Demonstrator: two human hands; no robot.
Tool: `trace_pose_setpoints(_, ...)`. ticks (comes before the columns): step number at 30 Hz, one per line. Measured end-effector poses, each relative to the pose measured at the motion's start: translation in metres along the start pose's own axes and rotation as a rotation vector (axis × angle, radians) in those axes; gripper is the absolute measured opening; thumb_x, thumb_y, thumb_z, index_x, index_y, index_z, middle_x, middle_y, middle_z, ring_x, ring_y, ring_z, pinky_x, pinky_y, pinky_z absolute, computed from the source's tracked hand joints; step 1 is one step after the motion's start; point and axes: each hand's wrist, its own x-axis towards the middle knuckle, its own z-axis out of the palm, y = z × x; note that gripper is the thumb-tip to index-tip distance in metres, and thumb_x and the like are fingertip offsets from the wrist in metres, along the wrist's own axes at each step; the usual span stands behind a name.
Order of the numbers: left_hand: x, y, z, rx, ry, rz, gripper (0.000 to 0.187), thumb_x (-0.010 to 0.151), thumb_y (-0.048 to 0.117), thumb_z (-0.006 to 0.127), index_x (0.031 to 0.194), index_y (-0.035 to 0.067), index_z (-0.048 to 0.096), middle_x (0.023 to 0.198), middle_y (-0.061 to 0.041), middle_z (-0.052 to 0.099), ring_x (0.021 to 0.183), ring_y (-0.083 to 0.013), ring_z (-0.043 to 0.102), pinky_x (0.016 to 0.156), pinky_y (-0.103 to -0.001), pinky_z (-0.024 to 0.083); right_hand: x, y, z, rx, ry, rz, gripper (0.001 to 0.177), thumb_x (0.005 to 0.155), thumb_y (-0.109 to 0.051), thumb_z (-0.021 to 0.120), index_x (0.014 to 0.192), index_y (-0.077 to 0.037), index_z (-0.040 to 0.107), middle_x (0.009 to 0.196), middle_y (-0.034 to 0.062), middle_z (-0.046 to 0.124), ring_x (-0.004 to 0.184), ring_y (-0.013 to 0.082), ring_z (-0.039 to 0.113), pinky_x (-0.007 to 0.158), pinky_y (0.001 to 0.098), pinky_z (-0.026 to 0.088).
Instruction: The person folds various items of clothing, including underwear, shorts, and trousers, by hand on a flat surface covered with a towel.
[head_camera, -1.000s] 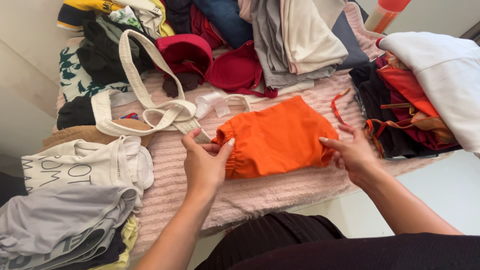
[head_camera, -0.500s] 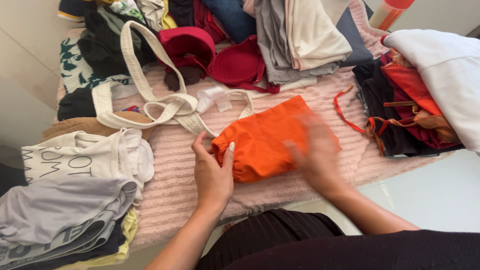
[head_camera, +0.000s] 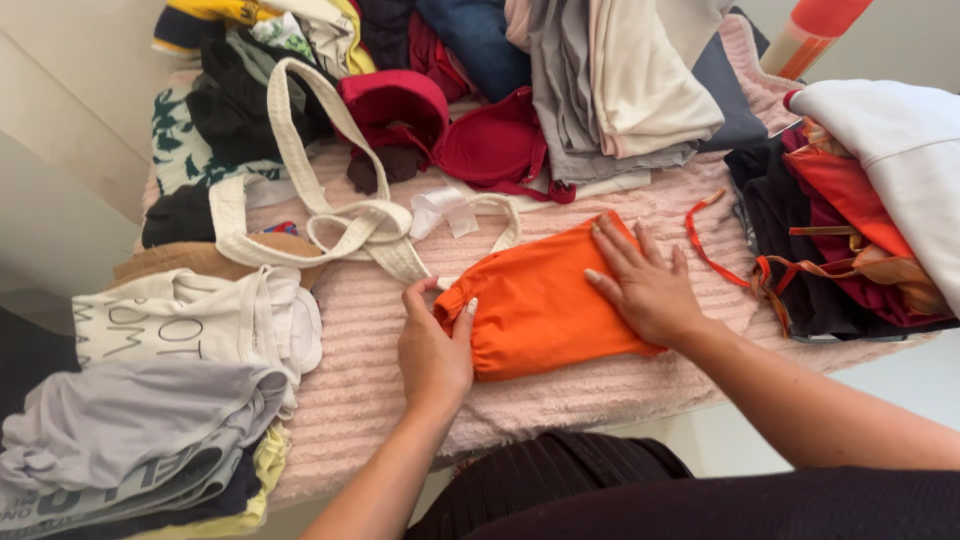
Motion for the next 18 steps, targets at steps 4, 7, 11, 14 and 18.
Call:
trace_pose_setpoints(4, 0.005, -0.01, -0.006, 0.059, 0.038, -0.003, 0.07, 0.084, 0.038, 0.08, 0.138, 0.011, 0.043, 0.108, -0.015, 0.063, 0.091, -0.0278, 0.068, 0.079, -0.041, 0.056, 0.01, 0.014, 0.005, 0.179, 0.315, -0.024, 0.073, 0.094, -0.047, 0.062, 0.156, -0.019, 0.037, 0.157, 0.0167, 0.039, 0.143, 0.0355, 0.037, 0.113, 0.0566, 0.031)
trace_pose_setpoints(7, 0.005, -0.005, -0.013, 0.01, 0.07, 0.027, 0.082, 0.078, 0.043, 0.087, 0.137, 0.007, 0.043, 0.11, -0.013, 0.061, 0.093, -0.025, 0.066, 0.078, -0.04, 0.056, 0.01, 0.014, -0.005, 0.371, 0.366, 0.109, 0.082, 0.084, -0.034, 0.079, 0.152, -0.01, 0.041, 0.137, 0.0178, 0.06, 0.124, 0.0347, 0.057, 0.105, 0.0484, 0.046)
trace_pose_setpoints(11, 0.0, 0.018, -0.026, -0.022, -0.175, -0.126, 0.054, 0.075, 0.042, 0.086, 0.113, 0.007, 0.067, 0.108, -0.009, 0.071, 0.096, -0.0219, 0.07, 0.084, -0.037, 0.058, 0.018, 0.014, -0.027, 1.1, 0.061, 0.483, 0.074, 0.076, -0.009, 0.083, 0.142, -0.007, 0.05, 0.118, 0.0152, 0.071, 0.102, 0.0268, 0.071, 0.093, 0.0445, 0.057)
trace_pose_setpoints(14, 0.001, 0.038, -0.038, -0.099, -0.266, -0.259, 0.044, 0.071, 0.029, 0.087, 0.107, 0.011, 0.07, 0.109, -0.008, 0.075, 0.097, -0.0189, 0.073, 0.084, -0.031, 0.058, 0.013, 0.028, -0.048, 1.424, -0.113, 0.447, 0.049, 0.079, -0.005, 0.077, 0.126, 0.002, 0.066, 0.113, 0.0114, 0.075, 0.097, 0.0208, 0.073, 0.096, 0.0398, 0.056)
trace_pose_setpoints(18, 0.009, 0.065, -0.051, -0.175, -0.248, -0.177, 0.041, 0.078, 0.016, 0.085, 0.108, 0.006, 0.06, 0.126, -0.009, 0.048, 0.106, -0.0231, 0.066, 0.08, -0.038, 0.065, -0.001, 0.051, -0.082, 1.446, 0.03, 0.251, 0.034, 0.083, 0.0, 0.072, 0.116, -0.004, 0.071, 0.117, 0.0091, 0.072, 0.106, 0.017, 0.069, 0.099, 0.0359, 0.05)
